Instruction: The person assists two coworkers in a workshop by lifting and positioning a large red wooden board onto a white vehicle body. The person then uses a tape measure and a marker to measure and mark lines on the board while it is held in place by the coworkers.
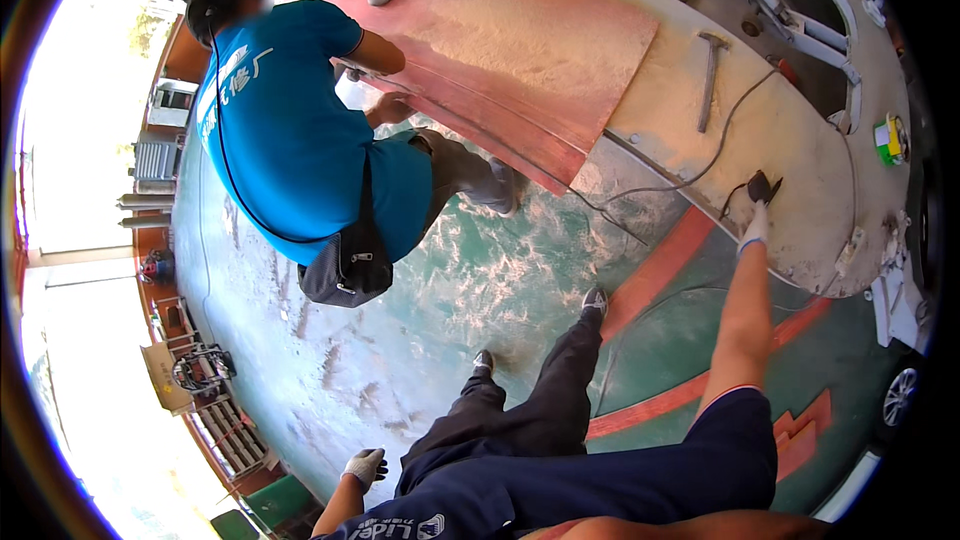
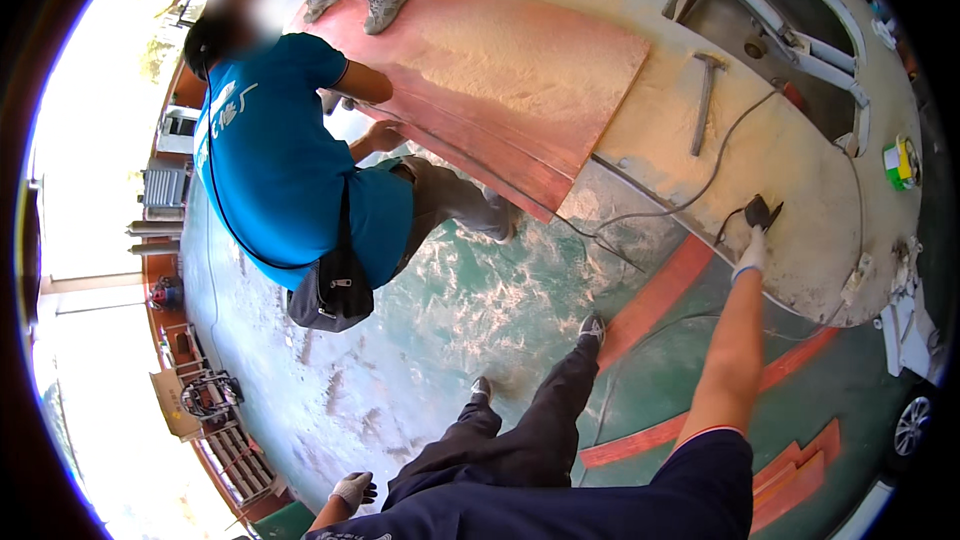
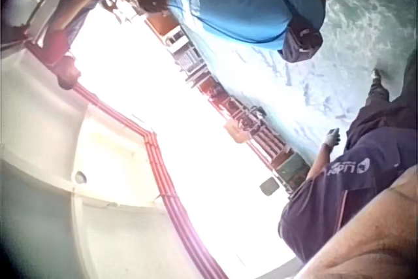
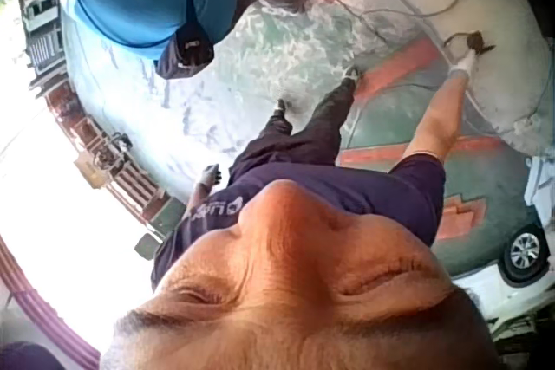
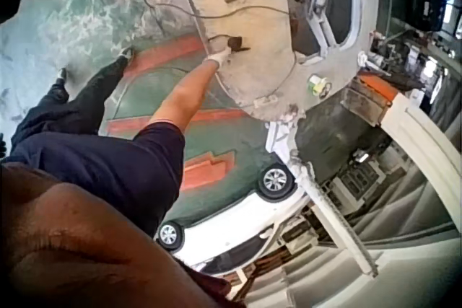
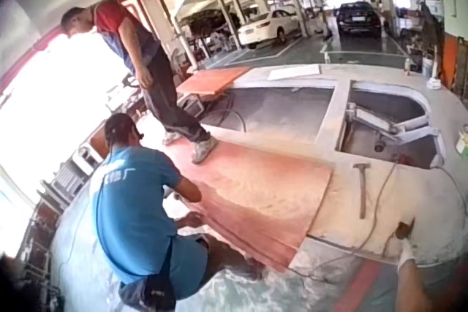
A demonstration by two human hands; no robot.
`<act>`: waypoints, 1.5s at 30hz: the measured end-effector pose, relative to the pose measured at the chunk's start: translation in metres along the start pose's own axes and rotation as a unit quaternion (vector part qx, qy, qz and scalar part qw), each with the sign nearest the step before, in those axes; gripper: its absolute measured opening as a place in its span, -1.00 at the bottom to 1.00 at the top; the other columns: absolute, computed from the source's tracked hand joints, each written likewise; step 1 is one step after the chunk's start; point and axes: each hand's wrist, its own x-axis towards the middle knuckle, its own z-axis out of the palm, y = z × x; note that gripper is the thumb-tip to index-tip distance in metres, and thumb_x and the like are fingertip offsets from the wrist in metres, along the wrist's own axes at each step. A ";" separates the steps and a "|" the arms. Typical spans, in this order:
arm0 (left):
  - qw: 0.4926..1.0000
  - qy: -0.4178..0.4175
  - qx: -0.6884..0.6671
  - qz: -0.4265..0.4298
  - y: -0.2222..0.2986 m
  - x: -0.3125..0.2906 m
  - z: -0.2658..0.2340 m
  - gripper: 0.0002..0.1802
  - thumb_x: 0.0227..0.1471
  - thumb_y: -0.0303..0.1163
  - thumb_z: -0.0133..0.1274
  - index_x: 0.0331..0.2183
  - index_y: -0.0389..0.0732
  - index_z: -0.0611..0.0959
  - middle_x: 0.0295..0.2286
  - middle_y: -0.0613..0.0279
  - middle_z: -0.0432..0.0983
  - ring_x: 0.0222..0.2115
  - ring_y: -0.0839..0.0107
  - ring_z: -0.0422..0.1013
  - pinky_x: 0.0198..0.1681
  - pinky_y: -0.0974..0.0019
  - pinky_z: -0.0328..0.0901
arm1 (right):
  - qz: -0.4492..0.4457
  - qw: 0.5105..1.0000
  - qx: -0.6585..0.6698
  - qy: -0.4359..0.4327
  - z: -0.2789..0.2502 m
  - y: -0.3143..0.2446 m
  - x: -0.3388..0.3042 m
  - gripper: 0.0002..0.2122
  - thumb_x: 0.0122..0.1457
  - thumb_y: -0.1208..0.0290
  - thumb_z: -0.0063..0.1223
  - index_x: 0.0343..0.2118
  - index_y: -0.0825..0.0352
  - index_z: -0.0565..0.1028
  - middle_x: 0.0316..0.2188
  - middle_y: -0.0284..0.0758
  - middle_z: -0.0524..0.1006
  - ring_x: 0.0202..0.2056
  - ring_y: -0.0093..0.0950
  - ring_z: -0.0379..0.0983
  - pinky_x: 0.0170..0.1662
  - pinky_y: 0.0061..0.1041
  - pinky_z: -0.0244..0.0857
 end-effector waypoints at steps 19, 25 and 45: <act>0.975 -0.130 -0.076 0.164 0.096 0.225 -0.075 -0.54 0.09 -0.06 0.11 -0.20 -0.28 0.60 -0.44 0.15 0.55 -0.52 0.31 0.49 -0.48 0.20 0.41 | -0.081 0.817 -0.570 -0.008 0.010 0.194 -0.491 -0.60 -0.03 0.21 0.09 -0.15 0.35 0.59 -0.16 0.01 0.59 -0.07 -0.03 0.52 -0.01 -0.20 0.38; 0.925 -0.127 -0.289 0.213 0.165 0.300 -0.158 -0.61 0.13 -0.10 0.09 -0.15 -0.20 0.53 -0.46 0.18 0.47 -0.57 0.31 0.42 -0.55 0.20 0.33 | -0.057 0.835 -0.541 0.078 -0.003 0.162 -0.534 -0.55 0.07 0.20 0.12 -0.10 0.49 0.54 -0.04 0.02 0.54 0.01 -0.04 0.48 0.04 -0.22 0.35; 0.896 -0.253 -0.355 -0.080 -0.035 0.411 -0.058 -0.49 0.12 -0.10 0.04 -0.11 -0.37 0.48 -0.34 -0.16 0.49 -0.37 -0.07 0.46 -0.27 -0.14 0.36 | -0.256 0.720 -0.621 -0.173 0.162 0.135 -0.668 -0.59 0.04 0.21 0.14 -0.12 0.41 0.59 -0.17 -0.06 0.62 -0.09 -0.22 0.55 0.00 -0.33 0.37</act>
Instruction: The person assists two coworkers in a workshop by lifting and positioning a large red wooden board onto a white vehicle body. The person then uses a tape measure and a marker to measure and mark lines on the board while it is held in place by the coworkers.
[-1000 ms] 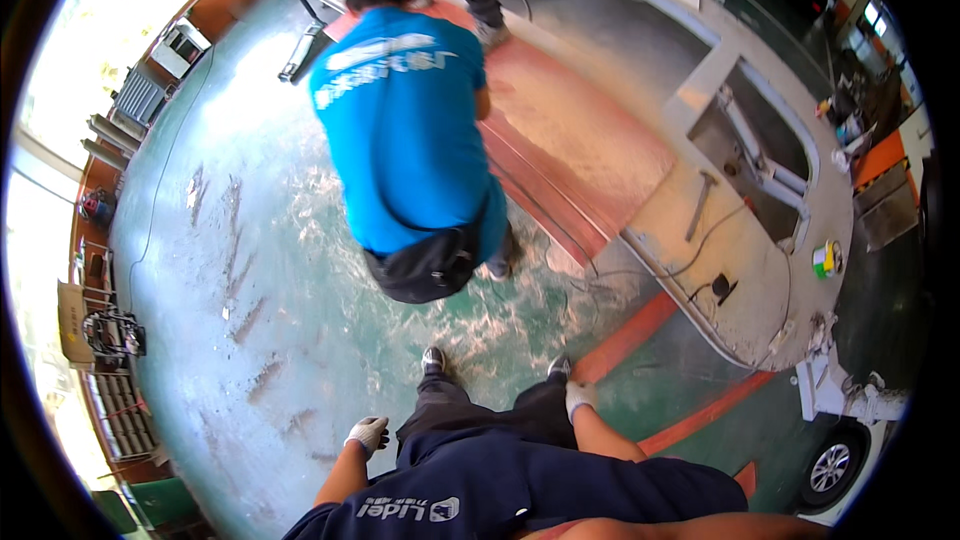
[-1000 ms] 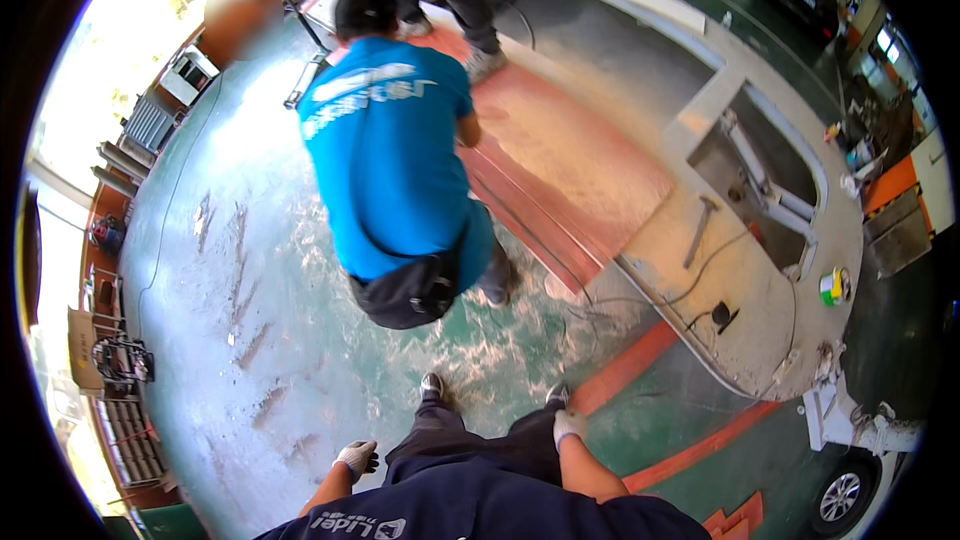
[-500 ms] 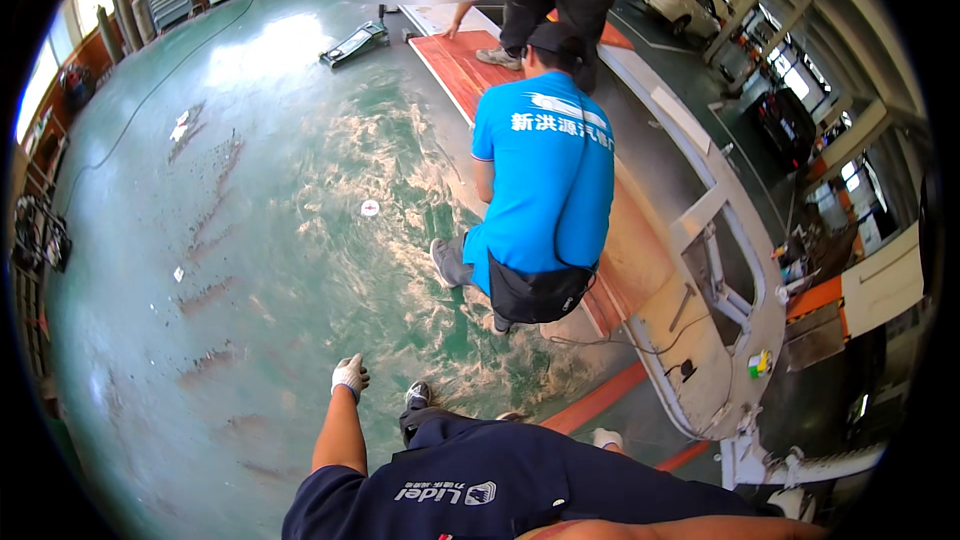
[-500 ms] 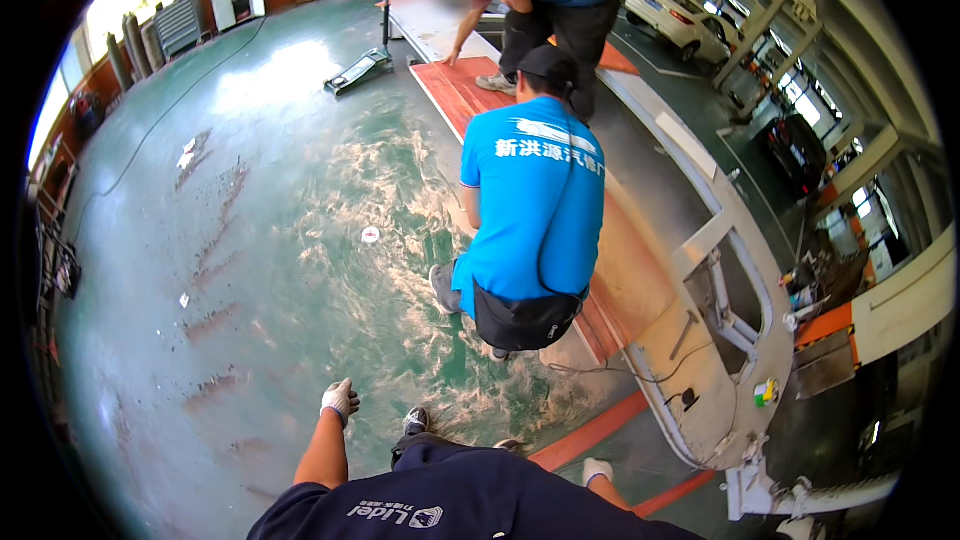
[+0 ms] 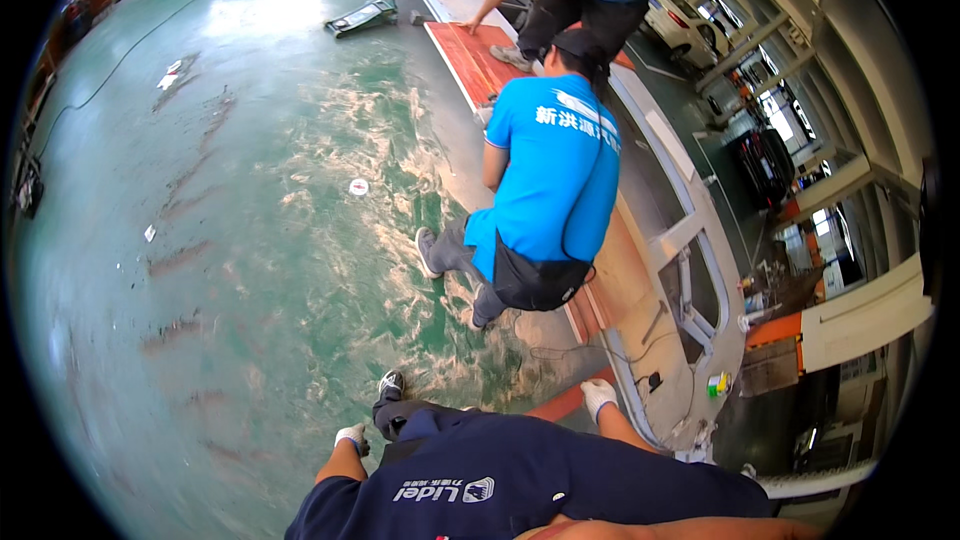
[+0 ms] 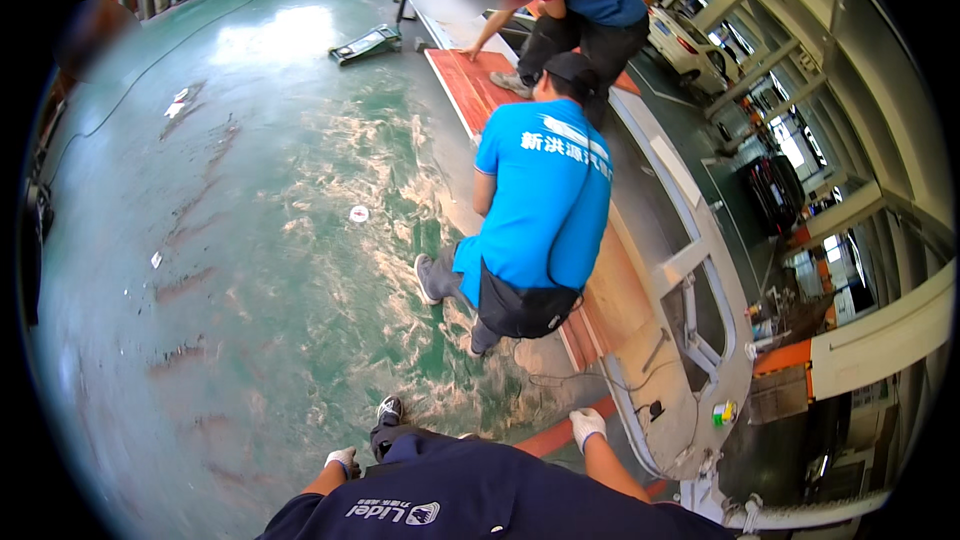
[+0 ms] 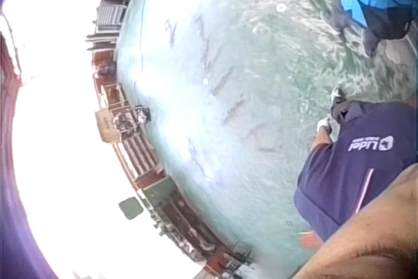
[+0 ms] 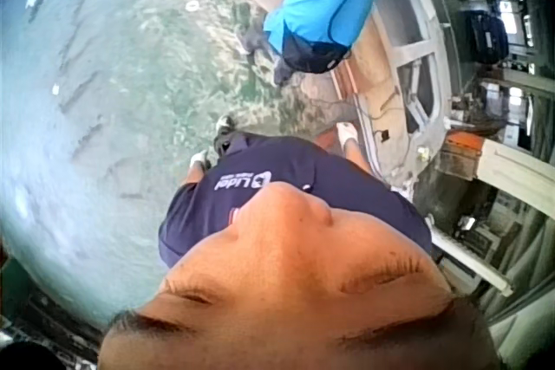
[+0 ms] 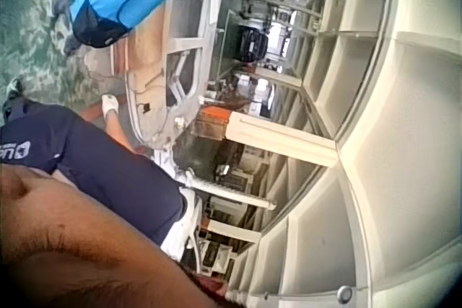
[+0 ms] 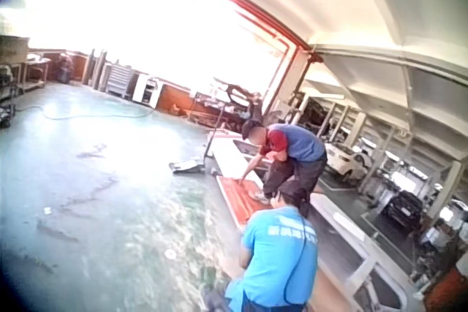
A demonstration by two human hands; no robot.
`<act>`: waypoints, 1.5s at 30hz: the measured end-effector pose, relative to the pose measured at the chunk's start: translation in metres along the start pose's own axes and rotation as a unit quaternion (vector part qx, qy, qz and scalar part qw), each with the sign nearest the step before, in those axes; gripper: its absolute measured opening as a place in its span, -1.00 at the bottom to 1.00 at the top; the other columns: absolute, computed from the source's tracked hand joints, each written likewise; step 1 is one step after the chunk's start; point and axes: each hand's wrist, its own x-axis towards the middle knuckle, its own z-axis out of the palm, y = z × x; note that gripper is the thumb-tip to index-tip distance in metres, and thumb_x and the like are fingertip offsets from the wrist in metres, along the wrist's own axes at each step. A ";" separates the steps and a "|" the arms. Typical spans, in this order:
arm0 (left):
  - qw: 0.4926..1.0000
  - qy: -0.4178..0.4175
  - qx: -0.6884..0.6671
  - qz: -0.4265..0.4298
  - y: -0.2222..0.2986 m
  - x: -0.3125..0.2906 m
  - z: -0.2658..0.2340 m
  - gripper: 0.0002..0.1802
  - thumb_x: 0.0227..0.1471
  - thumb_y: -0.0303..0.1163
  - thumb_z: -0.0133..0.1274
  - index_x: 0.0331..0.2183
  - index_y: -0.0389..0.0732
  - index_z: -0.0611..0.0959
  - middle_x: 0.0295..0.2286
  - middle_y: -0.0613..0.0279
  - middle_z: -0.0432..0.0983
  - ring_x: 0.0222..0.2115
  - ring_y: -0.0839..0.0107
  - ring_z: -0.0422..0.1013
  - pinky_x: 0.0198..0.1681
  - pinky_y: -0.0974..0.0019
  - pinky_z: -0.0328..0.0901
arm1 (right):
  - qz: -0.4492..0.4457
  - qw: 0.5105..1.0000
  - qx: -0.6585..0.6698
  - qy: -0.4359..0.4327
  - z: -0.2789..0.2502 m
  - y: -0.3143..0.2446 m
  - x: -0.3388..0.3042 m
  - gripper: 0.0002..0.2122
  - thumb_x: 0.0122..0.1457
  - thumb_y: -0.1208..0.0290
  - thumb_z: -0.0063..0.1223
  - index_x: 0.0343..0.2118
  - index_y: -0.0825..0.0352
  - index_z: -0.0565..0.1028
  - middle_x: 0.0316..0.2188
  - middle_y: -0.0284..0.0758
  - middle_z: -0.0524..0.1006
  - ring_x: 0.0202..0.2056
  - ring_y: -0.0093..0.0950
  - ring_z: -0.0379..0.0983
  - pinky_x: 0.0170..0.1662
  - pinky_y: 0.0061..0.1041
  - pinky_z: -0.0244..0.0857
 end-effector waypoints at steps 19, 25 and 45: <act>0.988 0.033 0.068 0.131 0.181 -0.108 0.018 -0.70 0.15 -0.11 0.08 -0.19 -0.04 0.42 -0.57 0.20 0.43 -0.66 0.24 0.37 -0.63 0.14 0.31 | 0.187 0.980 0.057 -0.044 0.050 0.063 0.024 -0.59 0.06 0.16 0.09 -0.11 0.36 0.57 -0.11 -0.02 0.58 -0.03 -0.16 0.51 0.01 -0.28 0.36; 0.961 0.124 0.209 0.131 0.160 -0.178 0.052 -0.62 0.16 -0.15 0.08 -0.08 -0.14 0.46 -0.46 0.11 0.51 -0.60 0.21 0.46 -0.56 0.11 0.41 | 0.166 0.981 0.098 0.036 0.104 0.123 0.189 -0.58 0.10 0.09 0.09 -0.17 0.38 0.59 -0.20 0.04 0.59 -0.11 -0.04 0.53 0.00 -0.21 0.37; 0.922 0.218 0.290 0.137 0.132 -0.304 0.199 -0.52 0.17 -0.19 0.09 0.01 -0.31 0.47 -0.31 0.05 0.56 -0.40 0.22 0.53 -0.35 0.15 0.48 | 0.378 0.483 0.788 0.047 0.122 0.074 0.403 -0.65 0.13 0.41 0.15 0.00 0.22 0.42 -0.04 -0.27 0.50 -0.02 -0.29 0.45 -0.07 -0.23 0.47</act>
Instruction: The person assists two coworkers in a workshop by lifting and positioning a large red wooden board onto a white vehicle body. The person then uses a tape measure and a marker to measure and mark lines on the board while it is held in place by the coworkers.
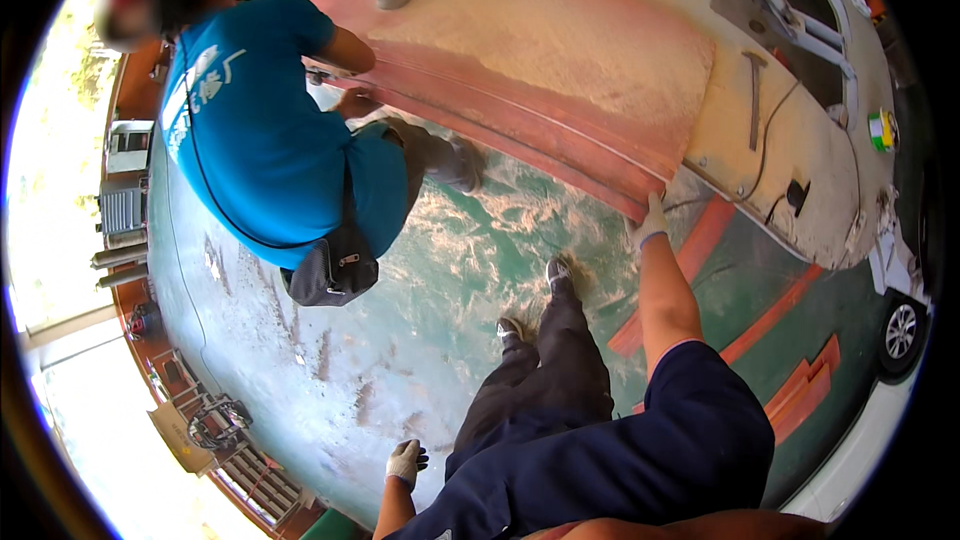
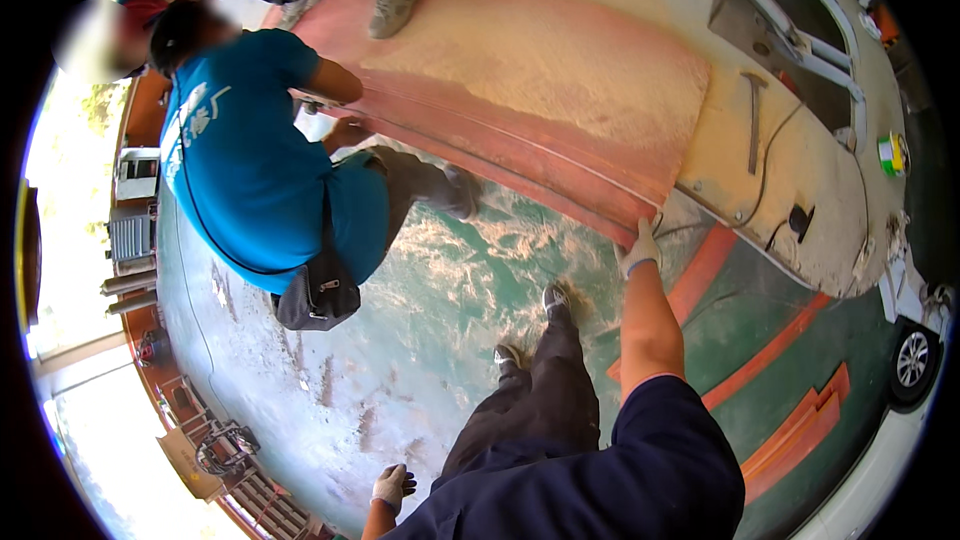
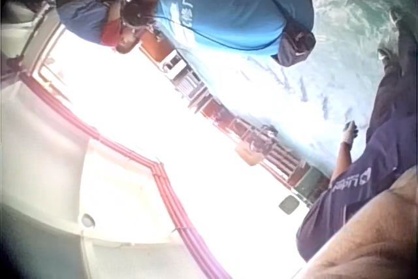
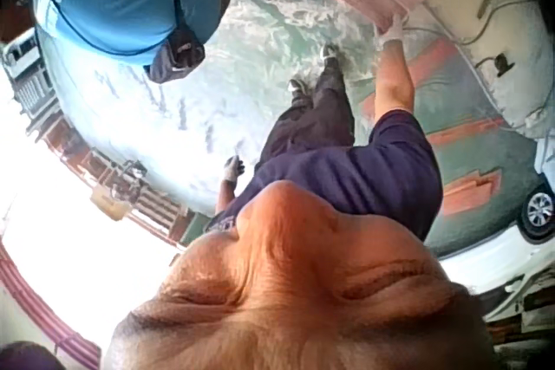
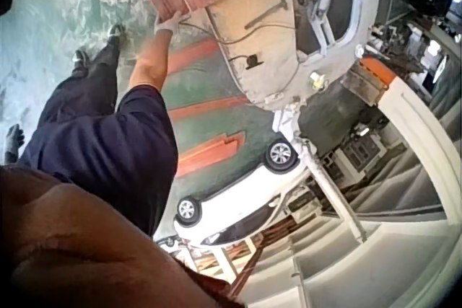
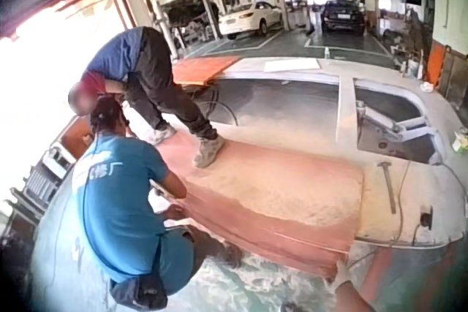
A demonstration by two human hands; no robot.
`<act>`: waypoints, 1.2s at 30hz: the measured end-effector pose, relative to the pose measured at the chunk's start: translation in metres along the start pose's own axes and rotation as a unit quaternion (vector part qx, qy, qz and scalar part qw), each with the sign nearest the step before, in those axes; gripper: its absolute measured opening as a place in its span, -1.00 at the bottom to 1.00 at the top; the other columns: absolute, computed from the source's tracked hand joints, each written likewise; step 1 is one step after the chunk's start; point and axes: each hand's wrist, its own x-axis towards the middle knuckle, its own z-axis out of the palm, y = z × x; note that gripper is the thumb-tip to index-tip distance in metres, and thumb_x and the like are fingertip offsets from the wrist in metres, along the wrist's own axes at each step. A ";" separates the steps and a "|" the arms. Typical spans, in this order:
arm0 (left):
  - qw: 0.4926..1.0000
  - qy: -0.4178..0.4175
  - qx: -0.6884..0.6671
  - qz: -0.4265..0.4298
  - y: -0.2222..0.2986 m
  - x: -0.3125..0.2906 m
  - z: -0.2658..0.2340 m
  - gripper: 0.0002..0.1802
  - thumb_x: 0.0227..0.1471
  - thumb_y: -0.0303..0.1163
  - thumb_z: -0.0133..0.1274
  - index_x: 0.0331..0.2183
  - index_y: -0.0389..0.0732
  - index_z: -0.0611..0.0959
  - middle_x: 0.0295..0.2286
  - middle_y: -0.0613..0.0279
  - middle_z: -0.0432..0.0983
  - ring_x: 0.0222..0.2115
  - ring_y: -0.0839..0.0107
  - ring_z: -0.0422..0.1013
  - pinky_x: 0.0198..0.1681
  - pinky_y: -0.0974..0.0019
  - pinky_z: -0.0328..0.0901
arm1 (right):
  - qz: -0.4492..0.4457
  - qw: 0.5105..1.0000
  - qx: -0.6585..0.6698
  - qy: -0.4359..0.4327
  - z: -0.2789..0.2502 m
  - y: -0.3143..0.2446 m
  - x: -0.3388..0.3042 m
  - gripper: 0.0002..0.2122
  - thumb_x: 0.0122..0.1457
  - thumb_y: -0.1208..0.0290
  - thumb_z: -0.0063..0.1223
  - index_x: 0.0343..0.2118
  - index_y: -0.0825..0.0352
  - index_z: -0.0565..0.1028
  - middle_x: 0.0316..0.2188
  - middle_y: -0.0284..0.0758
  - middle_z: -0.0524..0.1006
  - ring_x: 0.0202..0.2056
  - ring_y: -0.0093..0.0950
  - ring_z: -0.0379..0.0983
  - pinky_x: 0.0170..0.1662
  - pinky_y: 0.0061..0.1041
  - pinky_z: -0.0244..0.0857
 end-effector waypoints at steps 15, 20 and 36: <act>0.995 -0.079 -0.028 0.054 0.037 0.058 0.016 -0.48 0.16 -0.13 0.07 0.00 -0.32 0.47 -0.31 0.08 0.55 -0.38 0.26 0.51 -0.31 0.17 0.45 | 0.023 0.999 -0.009 0.046 -0.010 -0.008 0.007 -0.73 0.08 0.61 -0.18 -0.13 0.39 0.42 -0.31 -0.15 0.47 -0.25 -0.13 0.51 -0.22 -0.14 0.58; 0.993 -0.074 -0.091 0.030 0.024 0.103 0.009 -0.54 0.14 -0.17 0.09 -0.03 -0.24 0.48 -0.34 0.07 0.54 -0.45 0.22 0.52 -0.39 0.14 0.44 | -0.053 0.996 0.011 0.067 -0.006 -0.012 0.003 -0.69 0.10 0.62 -0.23 -0.08 0.36 0.42 -0.20 -0.08 0.47 -0.19 -0.10 0.49 -0.18 -0.09 0.56; 0.992 -0.055 -0.112 -0.023 -0.029 0.078 0.045 -0.56 0.16 -0.17 0.09 -0.04 -0.26 0.47 -0.36 0.05 0.55 -0.51 0.20 0.52 -0.47 0.13 0.46 | 0.121 0.977 -0.171 0.029 -0.014 -0.051 -0.003 -0.35 -0.06 -0.11 0.37 0.02 0.12 0.37 -0.08 -0.23 0.43 -0.04 -0.18 0.36 -0.06 -0.06 0.41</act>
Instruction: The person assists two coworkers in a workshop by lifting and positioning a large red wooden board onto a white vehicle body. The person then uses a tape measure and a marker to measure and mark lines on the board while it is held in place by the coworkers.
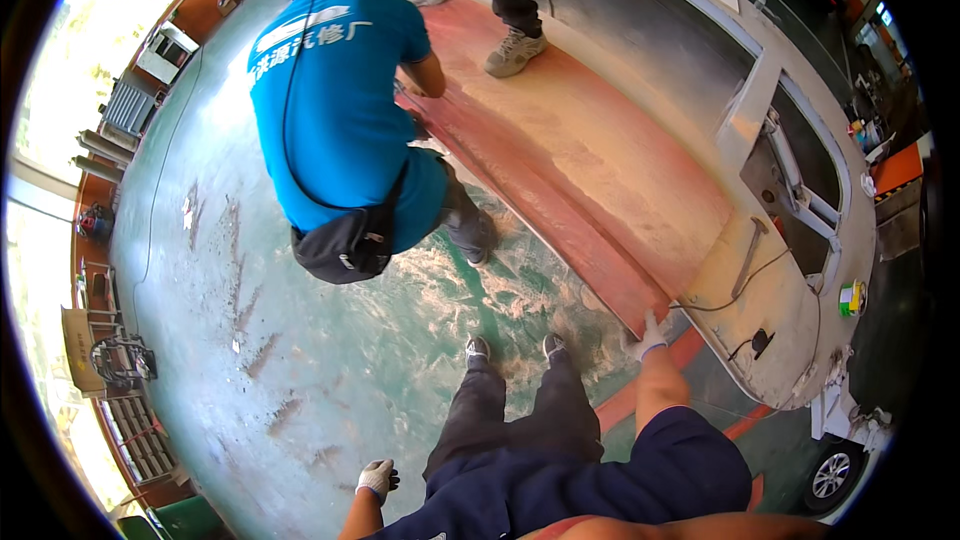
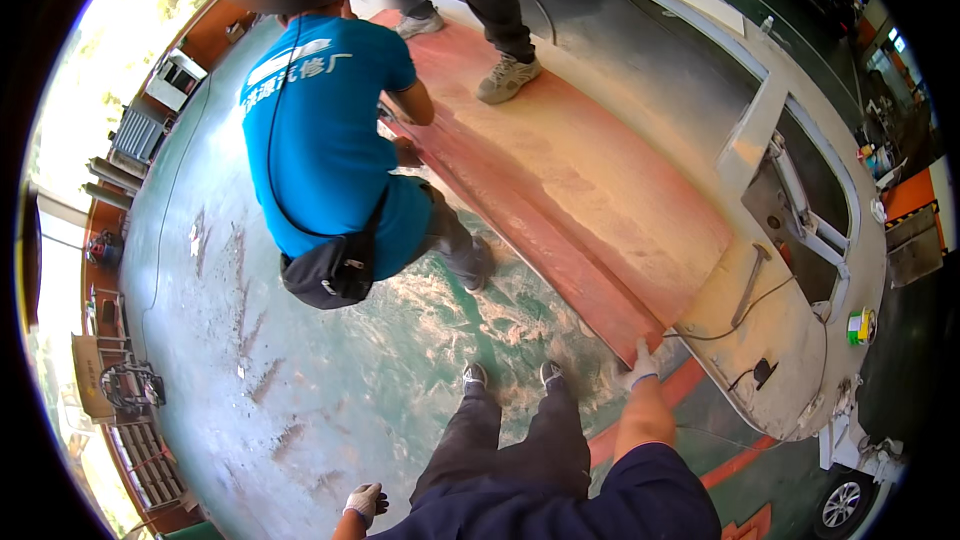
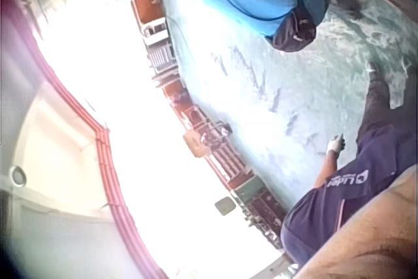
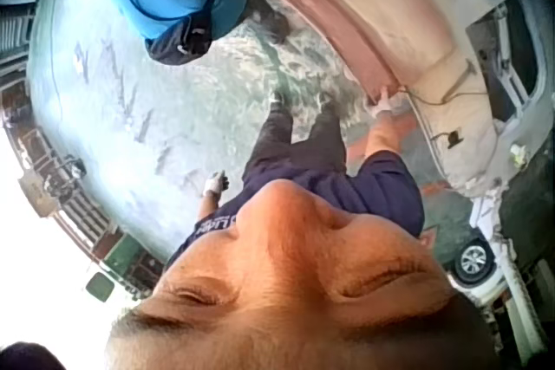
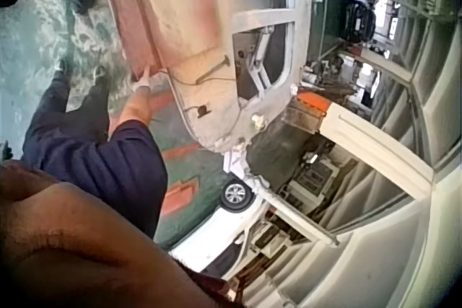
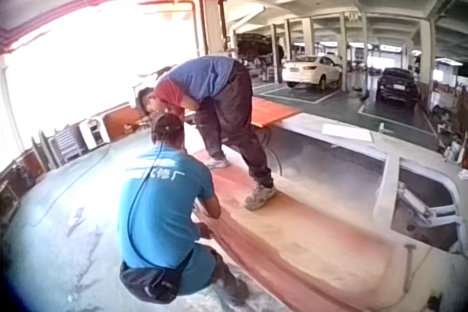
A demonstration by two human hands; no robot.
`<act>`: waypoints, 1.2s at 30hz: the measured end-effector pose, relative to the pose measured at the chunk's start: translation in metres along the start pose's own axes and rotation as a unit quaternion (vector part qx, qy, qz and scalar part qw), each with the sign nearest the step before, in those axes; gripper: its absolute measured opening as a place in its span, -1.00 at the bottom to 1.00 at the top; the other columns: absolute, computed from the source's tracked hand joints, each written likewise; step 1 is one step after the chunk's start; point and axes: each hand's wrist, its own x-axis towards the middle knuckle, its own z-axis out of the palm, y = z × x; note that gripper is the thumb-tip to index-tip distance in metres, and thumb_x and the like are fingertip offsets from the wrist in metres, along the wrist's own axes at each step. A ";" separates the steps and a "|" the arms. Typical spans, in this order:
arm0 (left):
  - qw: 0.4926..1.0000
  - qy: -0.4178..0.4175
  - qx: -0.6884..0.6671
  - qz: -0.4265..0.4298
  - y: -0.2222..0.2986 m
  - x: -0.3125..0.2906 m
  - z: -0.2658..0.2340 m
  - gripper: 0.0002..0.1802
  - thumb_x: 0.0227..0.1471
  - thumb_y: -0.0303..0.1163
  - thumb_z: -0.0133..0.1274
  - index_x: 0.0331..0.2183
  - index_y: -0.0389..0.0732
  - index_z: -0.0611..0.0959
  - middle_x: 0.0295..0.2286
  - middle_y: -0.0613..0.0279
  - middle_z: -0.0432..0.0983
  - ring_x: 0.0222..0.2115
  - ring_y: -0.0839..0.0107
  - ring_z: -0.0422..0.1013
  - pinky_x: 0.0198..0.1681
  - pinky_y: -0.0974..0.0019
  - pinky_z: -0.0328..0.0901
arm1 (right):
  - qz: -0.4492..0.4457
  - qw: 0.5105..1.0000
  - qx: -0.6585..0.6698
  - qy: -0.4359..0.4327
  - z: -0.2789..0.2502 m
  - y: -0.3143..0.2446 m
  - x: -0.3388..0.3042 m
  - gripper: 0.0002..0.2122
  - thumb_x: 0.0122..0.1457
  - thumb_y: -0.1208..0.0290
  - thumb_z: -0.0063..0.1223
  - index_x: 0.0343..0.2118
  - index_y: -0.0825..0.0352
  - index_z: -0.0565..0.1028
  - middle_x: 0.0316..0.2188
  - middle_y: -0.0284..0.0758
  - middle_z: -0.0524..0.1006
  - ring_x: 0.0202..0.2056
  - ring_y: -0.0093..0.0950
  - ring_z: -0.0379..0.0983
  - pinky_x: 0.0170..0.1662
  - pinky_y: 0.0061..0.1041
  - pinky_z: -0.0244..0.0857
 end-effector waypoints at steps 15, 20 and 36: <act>0.995 0.004 -0.078 0.070 0.002 -0.083 0.131 -0.54 0.15 -0.18 0.08 -0.02 -0.29 0.48 -0.35 0.10 0.54 -0.45 0.28 0.50 -0.39 0.21 0.43 | -0.024 0.992 -0.121 -0.033 0.015 0.004 -0.003 -0.45 -0.04 -0.19 0.31 -0.08 0.03 0.44 -0.17 -0.40 0.49 -0.15 -0.35 0.38 -0.26 -0.31 0.44; 0.991 0.011 -0.117 0.063 -0.023 -0.090 0.152 -0.53 0.16 -0.16 0.08 -0.03 -0.29 0.48 -0.33 0.08 0.54 -0.46 0.28 0.50 -0.42 0.20 0.42 | 0.039 0.982 -0.176 -0.048 0.014 -0.008 -0.018 -0.44 -0.04 -0.19 0.31 -0.07 0.05 0.43 -0.18 -0.37 0.49 -0.16 -0.34 0.38 -0.25 -0.33 0.43; 0.988 0.005 -0.156 -0.013 -0.073 -0.078 0.167 -0.48 0.18 -0.14 0.05 0.03 -0.29 0.42 -0.25 -0.06 0.53 -0.48 0.18 0.51 -0.42 0.09 0.46 | -0.020 0.981 -0.180 -0.075 0.015 -0.020 -0.029 -0.60 0.13 0.13 0.27 0.02 -0.04 0.41 -0.02 -0.44 0.47 -0.01 -0.35 0.37 -0.11 -0.21 0.41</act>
